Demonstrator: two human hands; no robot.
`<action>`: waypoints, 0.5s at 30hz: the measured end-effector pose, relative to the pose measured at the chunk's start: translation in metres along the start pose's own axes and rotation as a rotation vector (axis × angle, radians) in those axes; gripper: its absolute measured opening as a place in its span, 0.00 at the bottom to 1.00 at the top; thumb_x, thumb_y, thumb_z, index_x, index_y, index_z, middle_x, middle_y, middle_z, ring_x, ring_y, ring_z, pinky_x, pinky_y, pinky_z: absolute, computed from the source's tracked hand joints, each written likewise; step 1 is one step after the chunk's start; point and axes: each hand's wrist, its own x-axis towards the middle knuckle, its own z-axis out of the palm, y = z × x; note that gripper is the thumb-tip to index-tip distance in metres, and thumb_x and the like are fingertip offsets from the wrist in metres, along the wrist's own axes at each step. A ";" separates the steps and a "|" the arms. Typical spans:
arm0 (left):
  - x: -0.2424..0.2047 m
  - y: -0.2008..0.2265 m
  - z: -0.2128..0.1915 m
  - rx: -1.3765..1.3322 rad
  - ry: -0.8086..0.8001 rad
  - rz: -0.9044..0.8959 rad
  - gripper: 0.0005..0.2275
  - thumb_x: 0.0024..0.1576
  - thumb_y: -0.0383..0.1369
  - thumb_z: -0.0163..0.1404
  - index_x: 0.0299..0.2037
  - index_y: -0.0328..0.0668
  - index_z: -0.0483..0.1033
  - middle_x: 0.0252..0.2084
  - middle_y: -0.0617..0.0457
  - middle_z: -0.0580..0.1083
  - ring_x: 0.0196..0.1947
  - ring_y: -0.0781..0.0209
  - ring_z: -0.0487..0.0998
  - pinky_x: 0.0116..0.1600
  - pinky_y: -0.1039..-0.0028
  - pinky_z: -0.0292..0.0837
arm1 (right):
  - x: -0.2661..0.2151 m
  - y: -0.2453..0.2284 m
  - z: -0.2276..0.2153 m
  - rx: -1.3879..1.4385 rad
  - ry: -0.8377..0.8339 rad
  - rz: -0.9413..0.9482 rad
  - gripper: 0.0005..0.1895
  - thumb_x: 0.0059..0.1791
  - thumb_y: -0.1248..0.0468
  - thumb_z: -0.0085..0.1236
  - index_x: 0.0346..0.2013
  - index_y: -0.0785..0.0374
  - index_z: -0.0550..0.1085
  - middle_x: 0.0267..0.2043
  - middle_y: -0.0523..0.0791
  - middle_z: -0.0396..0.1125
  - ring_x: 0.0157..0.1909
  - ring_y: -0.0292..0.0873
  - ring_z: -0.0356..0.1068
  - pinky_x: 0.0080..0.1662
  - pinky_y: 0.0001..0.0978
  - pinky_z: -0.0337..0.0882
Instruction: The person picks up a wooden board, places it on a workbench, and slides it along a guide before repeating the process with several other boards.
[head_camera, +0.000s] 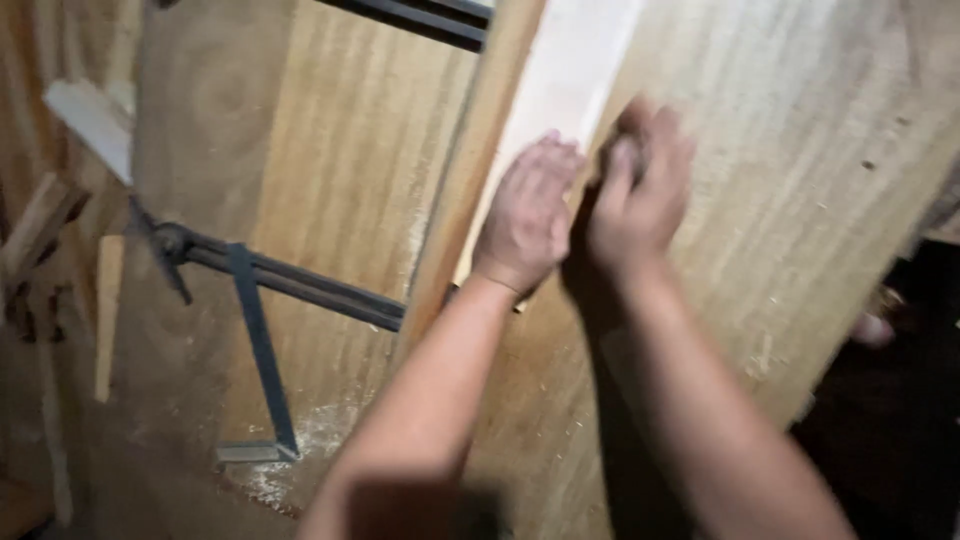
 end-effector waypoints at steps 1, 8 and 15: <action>0.003 -0.004 0.001 -0.002 0.003 0.001 0.21 0.54 0.18 0.44 0.60 0.35 0.70 0.62 0.41 0.71 0.70 0.40 0.67 0.76 0.56 0.61 | -0.020 -0.008 -0.005 -0.016 0.020 0.021 0.16 0.59 0.66 0.48 0.62 0.62 0.71 0.62 0.54 0.69 0.70 0.58 0.66 0.76 0.53 0.53; 0.026 -0.015 0.012 -0.079 0.022 0.030 0.22 0.54 0.17 0.41 0.60 0.38 0.69 0.61 0.43 0.72 0.69 0.39 0.69 0.76 0.55 0.62 | -0.098 -0.041 -0.017 -0.076 -0.099 -0.133 0.25 0.49 0.60 0.64 0.57 0.69 0.71 0.61 0.58 0.65 0.70 0.63 0.60 0.73 0.66 0.44; 0.055 -0.016 0.017 -0.089 0.005 -0.018 0.21 0.54 0.17 0.42 0.59 0.39 0.69 0.59 0.44 0.73 0.68 0.39 0.69 0.73 0.55 0.63 | -0.085 -0.036 -0.005 -0.216 -0.170 -0.131 0.21 0.45 0.55 0.71 0.50 0.59 0.79 0.66 0.50 0.65 0.76 0.61 0.51 0.72 0.69 0.39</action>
